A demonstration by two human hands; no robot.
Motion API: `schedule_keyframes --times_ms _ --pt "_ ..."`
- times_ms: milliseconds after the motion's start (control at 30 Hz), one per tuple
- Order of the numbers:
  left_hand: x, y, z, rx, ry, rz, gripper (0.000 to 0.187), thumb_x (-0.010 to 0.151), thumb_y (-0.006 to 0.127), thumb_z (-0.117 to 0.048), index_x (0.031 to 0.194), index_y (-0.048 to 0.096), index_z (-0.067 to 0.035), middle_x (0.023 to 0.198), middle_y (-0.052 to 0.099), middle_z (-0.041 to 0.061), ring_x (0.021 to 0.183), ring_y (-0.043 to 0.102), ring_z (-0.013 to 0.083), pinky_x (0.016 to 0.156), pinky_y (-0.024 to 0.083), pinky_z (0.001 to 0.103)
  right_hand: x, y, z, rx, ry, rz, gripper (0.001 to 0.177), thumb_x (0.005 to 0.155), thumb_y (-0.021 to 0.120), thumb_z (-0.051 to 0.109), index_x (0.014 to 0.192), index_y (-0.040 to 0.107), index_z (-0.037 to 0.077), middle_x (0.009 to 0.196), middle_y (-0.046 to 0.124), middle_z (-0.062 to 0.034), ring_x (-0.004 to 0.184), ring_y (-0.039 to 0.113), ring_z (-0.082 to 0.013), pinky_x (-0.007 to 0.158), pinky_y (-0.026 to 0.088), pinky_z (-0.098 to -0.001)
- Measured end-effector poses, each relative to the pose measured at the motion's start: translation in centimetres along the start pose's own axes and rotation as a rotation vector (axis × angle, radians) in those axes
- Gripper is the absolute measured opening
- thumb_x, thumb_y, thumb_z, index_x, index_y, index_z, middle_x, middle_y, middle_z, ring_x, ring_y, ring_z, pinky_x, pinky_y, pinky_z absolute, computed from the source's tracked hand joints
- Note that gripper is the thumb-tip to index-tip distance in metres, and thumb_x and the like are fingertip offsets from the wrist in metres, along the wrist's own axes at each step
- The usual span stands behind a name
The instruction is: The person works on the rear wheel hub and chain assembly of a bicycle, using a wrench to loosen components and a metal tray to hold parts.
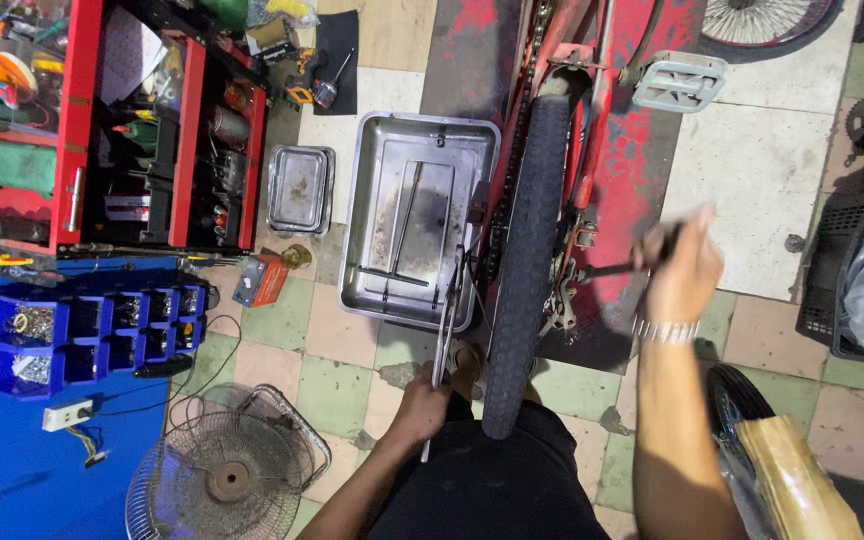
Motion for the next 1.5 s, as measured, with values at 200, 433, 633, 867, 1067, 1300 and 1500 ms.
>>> schedule_keyframes --times_ms 200,433,633,867,1067,1300,1500 --pt "0.1 -0.2 0.1 -0.016 0.083 -0.029 0.033 0.084 0.055 -0.010 0.114 0.060 0.001 0.106 0.070 0.028 0.105 0.065 0.0446 0.093 0.050 0.048 -14.1 -3.5 -2.4 0.134 -0.030 -0.258 0.058 0.120 0.035 0.039 0.108 0.064 -0.010 0.109 0.070 -0.0227 0.104 0.070 -0.0285 0.092 0.055 -0.0348" --pt "0.5 -0.6 0.8 -0.007 0.044 -0.003 0.030 0.083 0.054 -0.010 0.110 0.059 0.000 0.099 0.069 0.026 0.098 0.067 0.0436 0.089 0.052 0.047 -15.0 -9.7 -19.8 0.578 0.437 -0.695 0.034 0.102 0.035 0.029 0.102 0.055 0.001 0.099 0.071 -0.0266 0.089 0.074 -0.0372 0.076 0.065 -0.0418" --pt "0.3 -1.0 0.8 0.004 0.103 -0.065 0.050 0.082 0.055 -0.012 0.131 0.052 -0.001 0.112 0.067 0.027 0.108 0.064 0.0445 0.093 0.051 0.047 -10.0 -6.1 -34.8 0.592 1.047 -0.363 0.037 0.103 0.039 0.044 0.095 0.071 0.028 0.064 0.054 0.0014 0.046 0.037 -0.0135 0.042 0.031 -0.0259" --pt "-0.8 -1.6 -0.8 0.005 -0.012 0.001 0.054 0.083 0.052 -0.010 0.137 0.048 -0.008 0.111 0.068 0.025 0.109 0.065 0.0440 0.094 0.050 0.047 10.3 -5.5 -32.6 0.023 0.942 0.069 0.036 0.104 0.034 0.045 0.081 0.049 0.021 0.060 0.046 0.0038 0.049 0.046 -0.0142 0.047 0.049 -0.0431" --pt "-1.0 -1.1 -0.7 -0.001 0.004 -0.021 0.043 0.083 0.057 -0.012 0.124 0.054 -0.004 0.106 0.069 0.023 0.104 0.065 0.0432 0.090 0.051 0.048 16.6 1.1 -17.9 -0.018 0.766 0.121 0.042 0.108 0.050 0.043 0.076 0.047 0.016 0.055 0.037 0.0025 0.042 0.031 -0.0121 0.041 0.027 -0.0307" --pt "0.5 0.1 1.3 -0.012 0.062 -0.046 0.036 0.084 0.055 -0.012 0.119 0.059 -0.002 0.106 0.069 0.025 0.104 0.066 0.0436 0.092 0.052 0.047 3.3 3.0 -0.8 0.054 0.072 0.070 0.050 0.118 0.046 0.039 0.076 0.038 0.012 0.063 0.037 -0.0014 0.052 0.037 -0.0123 0.050 0.033 -0.0312" --pt "0.7 -0.5 1.8 -0.026 0.099 -0.059 0.052 0.083 0.054 -0.012 0.134 0.053 -0.003 0.116 0.066 0.027 0.112 0.062 0.0450 0.097 0.049 0.047 -11.3 -2.1 -1.1 0.222 -0.178 -0.174 0.051 0.120 0.039 0.039 0.094 0.055 -0.001 0.096 0.064 -0.0175 0.093 0.065 -0.0288 0.099 0.057 -0.0449"
Point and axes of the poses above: each hand's wrist, its own x-axis towards the middle knuckle, its own y-axis out of the palm, z = x × y, the point moved 4 cm from there along x, towards the middle knuckle
